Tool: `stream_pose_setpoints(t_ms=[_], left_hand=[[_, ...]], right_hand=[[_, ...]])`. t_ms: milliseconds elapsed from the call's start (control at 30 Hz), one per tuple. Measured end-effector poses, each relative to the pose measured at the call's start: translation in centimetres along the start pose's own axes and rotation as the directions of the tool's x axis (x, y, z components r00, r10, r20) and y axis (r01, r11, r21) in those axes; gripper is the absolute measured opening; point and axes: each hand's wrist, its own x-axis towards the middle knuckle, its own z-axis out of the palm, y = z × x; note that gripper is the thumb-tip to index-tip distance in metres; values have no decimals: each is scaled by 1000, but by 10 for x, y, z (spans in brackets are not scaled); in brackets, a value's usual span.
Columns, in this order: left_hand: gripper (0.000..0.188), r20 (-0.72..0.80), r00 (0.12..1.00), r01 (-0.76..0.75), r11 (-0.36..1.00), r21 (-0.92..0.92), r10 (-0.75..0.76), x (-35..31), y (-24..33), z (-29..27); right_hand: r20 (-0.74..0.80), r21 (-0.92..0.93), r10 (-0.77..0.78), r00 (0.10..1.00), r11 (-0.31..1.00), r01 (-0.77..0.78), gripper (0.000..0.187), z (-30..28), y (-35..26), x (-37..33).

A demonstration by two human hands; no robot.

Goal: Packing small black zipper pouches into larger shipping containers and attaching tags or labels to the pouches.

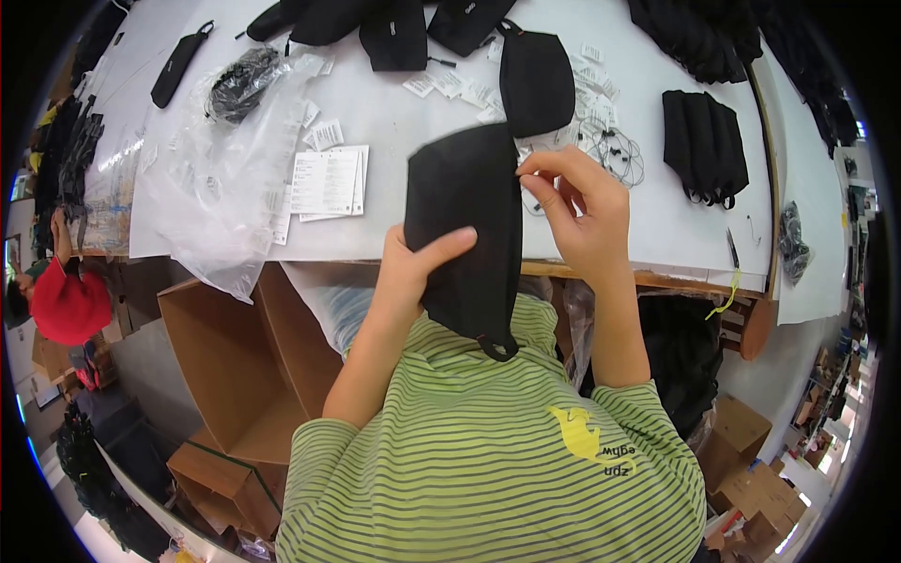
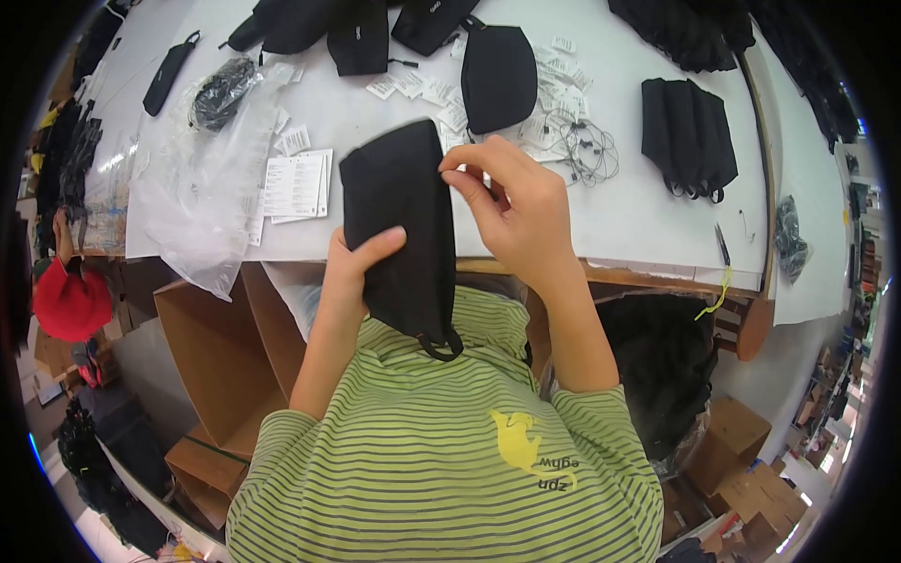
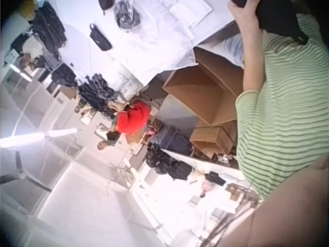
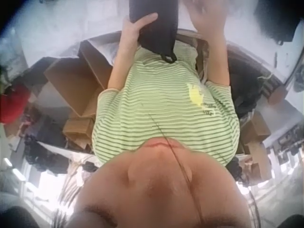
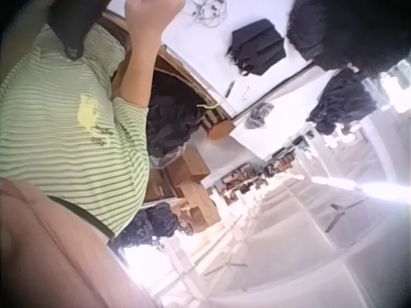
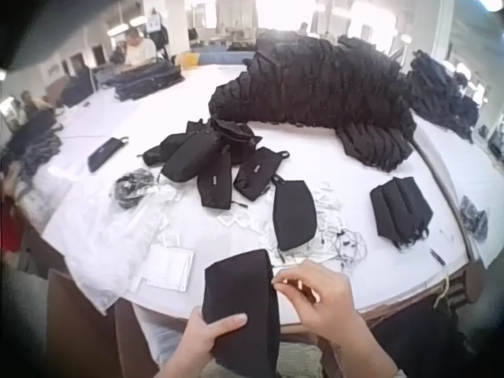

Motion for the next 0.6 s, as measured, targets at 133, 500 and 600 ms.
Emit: stream_pose_setpoints(t_ms=[133,500,600], left_hand=[[31,-62,995,-84,981,-177,74,11,8,-8],[32,-123,984,-164,910,-382,126,22,8,-36],[37,-269,946,-269,900,-344,180,23,16,-31]], right_hand=[[291,183,-46,956,983,-9,8,4,-15,-14],[397,142,-89,914,989,35,11,5,-15,-19],[156,-108,-139,978,982,156,19,7,-8,-22]])
